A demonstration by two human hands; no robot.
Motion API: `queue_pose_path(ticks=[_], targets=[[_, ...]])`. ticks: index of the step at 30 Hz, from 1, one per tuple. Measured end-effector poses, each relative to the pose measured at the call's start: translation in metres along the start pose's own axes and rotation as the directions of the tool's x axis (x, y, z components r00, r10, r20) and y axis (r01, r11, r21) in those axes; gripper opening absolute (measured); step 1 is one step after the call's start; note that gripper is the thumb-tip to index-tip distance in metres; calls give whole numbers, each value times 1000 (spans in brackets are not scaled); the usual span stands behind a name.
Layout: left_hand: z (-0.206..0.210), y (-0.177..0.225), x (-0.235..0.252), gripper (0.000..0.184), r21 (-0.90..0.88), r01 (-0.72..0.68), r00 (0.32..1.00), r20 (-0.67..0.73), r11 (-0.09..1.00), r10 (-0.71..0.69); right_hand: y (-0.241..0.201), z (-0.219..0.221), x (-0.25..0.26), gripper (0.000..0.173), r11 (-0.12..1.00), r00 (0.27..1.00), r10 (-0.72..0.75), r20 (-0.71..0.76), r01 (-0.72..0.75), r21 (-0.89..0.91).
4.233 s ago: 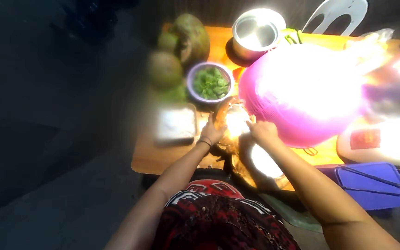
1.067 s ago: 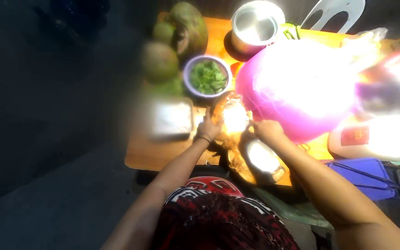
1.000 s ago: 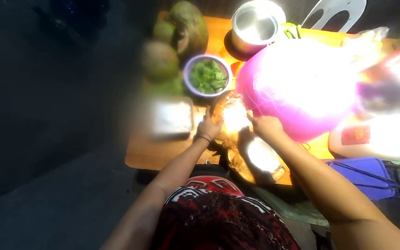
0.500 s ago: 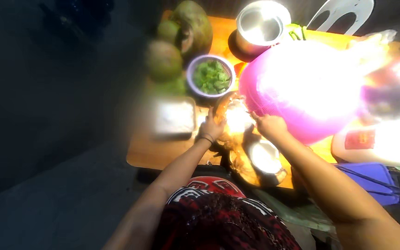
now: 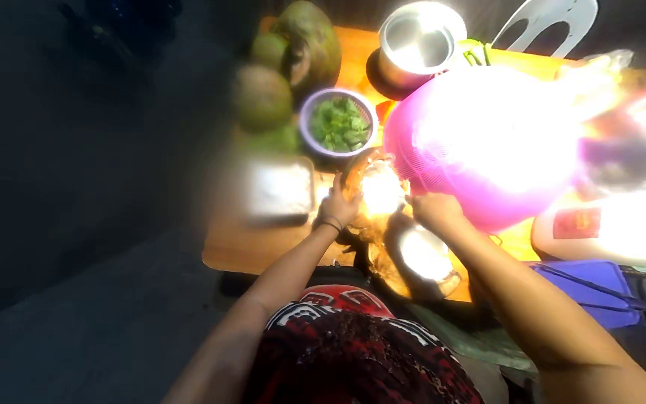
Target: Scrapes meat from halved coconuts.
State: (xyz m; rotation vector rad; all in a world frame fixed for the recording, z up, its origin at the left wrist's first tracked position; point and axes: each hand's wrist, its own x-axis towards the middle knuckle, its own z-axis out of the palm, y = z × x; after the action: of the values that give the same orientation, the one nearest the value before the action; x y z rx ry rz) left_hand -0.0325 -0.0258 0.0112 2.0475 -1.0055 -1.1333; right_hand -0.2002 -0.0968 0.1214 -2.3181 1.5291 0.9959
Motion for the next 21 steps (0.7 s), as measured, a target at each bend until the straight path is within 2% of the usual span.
queue_pose_path(ticks=[4, 7, 9, 11, 16, 19, 21], targets=[[2, 0, 2, 85, 1, 11, 1000, 2, 1000, -11, 0, -4, 18, 48, 1000, 988, -5, -152, 5, 1], [1, 6, 4, 87, 18, 19, 1000, 16, 1000, -19, 9, 14, 20, 50, 1000, 994, -3, -105, 3, -4], [2, 7, 4, 86, 13, 17, 1000, 13, 1000, -17, 10, 18, 12, 44, 1000, 1000, -15, -28, 14, -12], [1, 5, 4, 86, 9, 22, 1000, 12, 1000, -22, 3, 8, 5, 34, 1000, 1000, -13, -18, 13, -29], [0, 2, 2, 86, 19, 16, 1000, 13, 1000, -16, 4, 9, 24, 53, 999, 994, -23, -107, 20, -29], [-1, 2, 2, 86, 30, 22, 1000, 21, 999, -22, 8, 22, 12, 44, 999, 998, -24, -51, 22, -47], [-1, 1, 1, 86, 24, 21, 1000, 15, 999, -22, -1, 11, -1, 35, 997, 1000, -19, -5, 19, -69]])
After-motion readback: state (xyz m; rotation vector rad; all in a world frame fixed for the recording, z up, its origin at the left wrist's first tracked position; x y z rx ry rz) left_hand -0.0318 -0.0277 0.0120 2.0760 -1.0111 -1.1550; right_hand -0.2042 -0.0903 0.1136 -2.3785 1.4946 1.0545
